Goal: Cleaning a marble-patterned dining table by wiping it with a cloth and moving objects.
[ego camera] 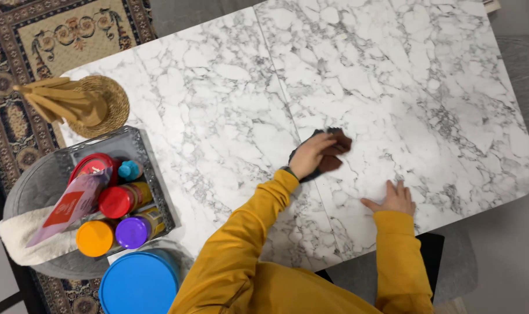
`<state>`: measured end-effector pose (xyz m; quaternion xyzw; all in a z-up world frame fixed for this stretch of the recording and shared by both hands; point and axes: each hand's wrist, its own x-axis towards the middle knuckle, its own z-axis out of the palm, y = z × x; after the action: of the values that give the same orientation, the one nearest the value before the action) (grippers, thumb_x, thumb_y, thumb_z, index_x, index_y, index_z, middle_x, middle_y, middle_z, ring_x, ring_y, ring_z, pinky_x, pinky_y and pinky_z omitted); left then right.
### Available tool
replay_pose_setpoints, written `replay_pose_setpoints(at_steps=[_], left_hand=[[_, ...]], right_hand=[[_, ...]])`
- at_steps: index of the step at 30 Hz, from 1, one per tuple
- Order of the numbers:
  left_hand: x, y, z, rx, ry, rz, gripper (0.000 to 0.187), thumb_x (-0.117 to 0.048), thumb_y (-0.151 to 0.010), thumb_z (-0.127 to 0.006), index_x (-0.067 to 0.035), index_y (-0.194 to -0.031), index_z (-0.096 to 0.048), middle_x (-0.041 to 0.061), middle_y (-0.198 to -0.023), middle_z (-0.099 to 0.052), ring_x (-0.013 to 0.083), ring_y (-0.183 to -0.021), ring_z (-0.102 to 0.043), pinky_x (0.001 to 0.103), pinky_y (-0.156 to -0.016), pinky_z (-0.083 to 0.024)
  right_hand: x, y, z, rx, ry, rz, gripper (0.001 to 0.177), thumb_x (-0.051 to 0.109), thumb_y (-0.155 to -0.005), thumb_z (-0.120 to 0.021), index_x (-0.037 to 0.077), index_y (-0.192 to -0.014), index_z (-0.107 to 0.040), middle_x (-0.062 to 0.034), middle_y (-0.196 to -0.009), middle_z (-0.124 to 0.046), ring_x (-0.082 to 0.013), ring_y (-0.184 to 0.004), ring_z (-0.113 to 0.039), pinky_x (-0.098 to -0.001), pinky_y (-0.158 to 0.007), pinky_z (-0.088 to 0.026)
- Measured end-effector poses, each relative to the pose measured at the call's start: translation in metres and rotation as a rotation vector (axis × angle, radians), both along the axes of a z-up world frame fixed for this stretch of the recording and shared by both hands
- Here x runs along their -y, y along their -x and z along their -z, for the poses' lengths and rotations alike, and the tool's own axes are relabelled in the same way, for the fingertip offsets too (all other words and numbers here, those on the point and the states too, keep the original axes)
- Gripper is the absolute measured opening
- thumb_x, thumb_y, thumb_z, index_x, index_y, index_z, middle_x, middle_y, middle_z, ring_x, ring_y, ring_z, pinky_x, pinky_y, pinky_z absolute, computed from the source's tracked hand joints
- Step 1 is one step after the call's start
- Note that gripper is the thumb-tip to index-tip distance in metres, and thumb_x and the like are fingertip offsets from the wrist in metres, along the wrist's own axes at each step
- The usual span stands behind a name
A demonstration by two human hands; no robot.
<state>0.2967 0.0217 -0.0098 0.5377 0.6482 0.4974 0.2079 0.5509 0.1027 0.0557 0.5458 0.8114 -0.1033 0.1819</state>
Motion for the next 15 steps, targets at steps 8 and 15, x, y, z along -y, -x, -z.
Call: replay_pose_setpoints(at_steps=[8, 15], left_hand=[[0.015, 0.112, -0.005, 0.458, -0.118, -0.328, 0.041, 0.002, -0.077, -0.050, -0.004, -0.118, -0.055, 0.020, -0.114, -0.056, 0.0327, -0.111, -0.051, 0.042, -0.097, -0.038], [0.026, 0.204, 0.030, -0.280, 0.254, -0.733, 0.065, -0.010, -0.080, -0.067, -0.009, -0.138, -0.036, 0.017, -0.144, -0.019, 0.0375, -0.132, -0.016, 0.049, -0.109, -0.019]], right_hand=[[-0.020, -0.001, -0.017, -0.068, 0.066, 0.059, 0.101, 0.057, -0.059, -0.066, 0.013, -0.141, -0.027, -0.0196, -0.141, -0.030, -0.0364, -0.131, -0.026, -0.0578, -0.103, -0.017], [-0.040, -0.005, -0.001, -0.004, 0.154, 0.092, 0.113, 0.071, -0.052, -0.062, 0.007, -0.139, -0.027, -0.0191, -0.142, -0.030, -0.0370, -0.126, -0.036, -0.0567, -0.102, -0.025]])
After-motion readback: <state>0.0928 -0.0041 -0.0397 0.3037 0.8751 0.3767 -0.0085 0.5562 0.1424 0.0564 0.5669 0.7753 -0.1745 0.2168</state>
